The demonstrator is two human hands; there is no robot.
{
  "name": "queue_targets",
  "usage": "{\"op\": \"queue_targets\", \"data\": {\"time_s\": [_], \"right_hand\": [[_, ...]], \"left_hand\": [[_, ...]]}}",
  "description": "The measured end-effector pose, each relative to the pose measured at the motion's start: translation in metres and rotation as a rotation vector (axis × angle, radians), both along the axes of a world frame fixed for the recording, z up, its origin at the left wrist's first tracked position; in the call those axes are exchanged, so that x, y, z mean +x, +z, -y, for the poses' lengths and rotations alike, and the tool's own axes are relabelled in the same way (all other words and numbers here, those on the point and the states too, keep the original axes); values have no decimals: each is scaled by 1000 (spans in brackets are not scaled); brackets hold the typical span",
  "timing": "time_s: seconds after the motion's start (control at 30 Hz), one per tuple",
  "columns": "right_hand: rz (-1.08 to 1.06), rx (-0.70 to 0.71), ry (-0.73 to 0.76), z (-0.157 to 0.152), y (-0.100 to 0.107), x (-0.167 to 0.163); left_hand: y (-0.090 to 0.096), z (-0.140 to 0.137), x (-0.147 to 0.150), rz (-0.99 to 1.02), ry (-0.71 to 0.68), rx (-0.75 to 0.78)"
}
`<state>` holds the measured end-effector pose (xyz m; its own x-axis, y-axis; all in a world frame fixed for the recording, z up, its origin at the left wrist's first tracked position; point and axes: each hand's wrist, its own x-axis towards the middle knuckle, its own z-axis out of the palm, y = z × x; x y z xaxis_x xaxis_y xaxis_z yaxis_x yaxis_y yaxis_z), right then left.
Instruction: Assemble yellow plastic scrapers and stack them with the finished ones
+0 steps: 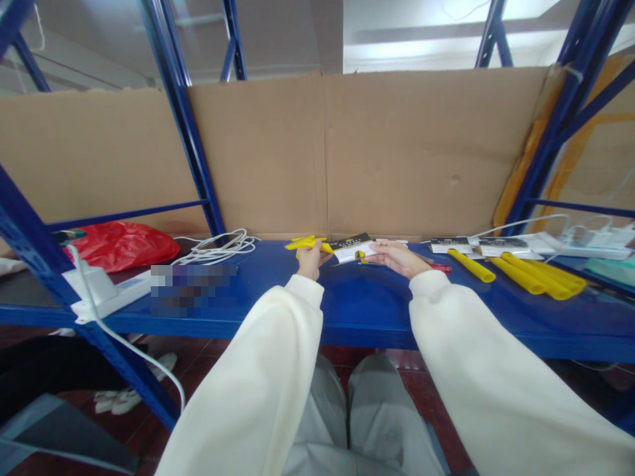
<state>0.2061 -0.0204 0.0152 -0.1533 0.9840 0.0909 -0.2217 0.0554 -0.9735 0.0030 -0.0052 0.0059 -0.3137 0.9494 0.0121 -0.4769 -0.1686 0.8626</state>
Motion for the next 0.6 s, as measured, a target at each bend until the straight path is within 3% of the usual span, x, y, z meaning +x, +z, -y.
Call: {"op": "queue_targets", "data": {"time_s": [0.33, 0.6], "right_hand": [[38, 26, 34, 3, -1, -3], [89, 42, 46, 4, -5, -7]], "left_hand": [[-4, -7, -2, 47, -154, -28], [-4, -6, 11, -39, -326, -47]]}}
